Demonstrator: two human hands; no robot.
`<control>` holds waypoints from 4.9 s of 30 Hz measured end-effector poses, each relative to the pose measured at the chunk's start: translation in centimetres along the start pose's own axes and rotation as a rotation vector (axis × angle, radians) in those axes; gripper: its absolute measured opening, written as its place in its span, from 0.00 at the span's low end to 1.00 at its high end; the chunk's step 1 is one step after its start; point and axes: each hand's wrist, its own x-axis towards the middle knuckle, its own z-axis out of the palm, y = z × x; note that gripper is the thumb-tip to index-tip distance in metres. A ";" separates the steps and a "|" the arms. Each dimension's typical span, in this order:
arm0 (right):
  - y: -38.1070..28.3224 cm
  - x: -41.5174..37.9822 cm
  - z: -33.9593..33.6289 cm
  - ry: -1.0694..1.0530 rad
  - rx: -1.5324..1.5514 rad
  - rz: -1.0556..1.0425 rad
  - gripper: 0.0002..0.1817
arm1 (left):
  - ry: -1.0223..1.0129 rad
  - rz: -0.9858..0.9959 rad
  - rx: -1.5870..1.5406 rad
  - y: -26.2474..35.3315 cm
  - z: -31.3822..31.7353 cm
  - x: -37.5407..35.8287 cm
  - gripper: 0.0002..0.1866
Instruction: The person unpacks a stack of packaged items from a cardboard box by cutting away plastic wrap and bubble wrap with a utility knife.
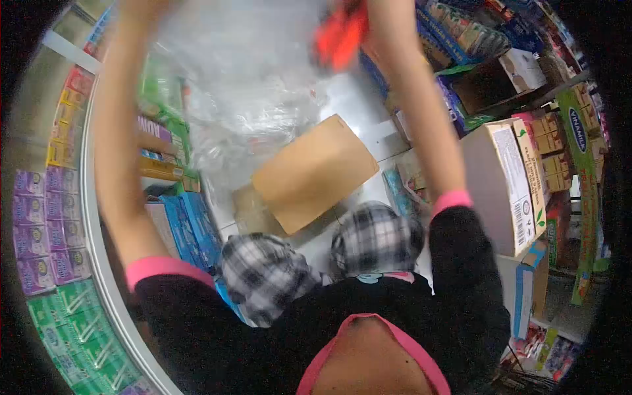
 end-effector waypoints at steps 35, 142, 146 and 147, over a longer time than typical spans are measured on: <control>11.0 -23.9 -12.1 0.593 0.008 0.980 0.08 | -0.400 0.112 -0.184 15.3 11.6 -20.6 0.23; 13.5 -17.7 -7.0 -1.109 -1.533 0.442 0.12 | -0.629 -0.371 -0.757 19.5 17.2 -28.9 0.22; 12.7 -18.5 -7.7 -1.137 -1.576 0.443 0.13 | -0.640 -0.372 -0.765 19.6 17.0 -28.6 0.22; 12.2 -19.2 -8.3 -1.065 -1.585 0.388 0.13 | -0.650 -0.377 -0.751 19.6 17.0 -28.6 0.22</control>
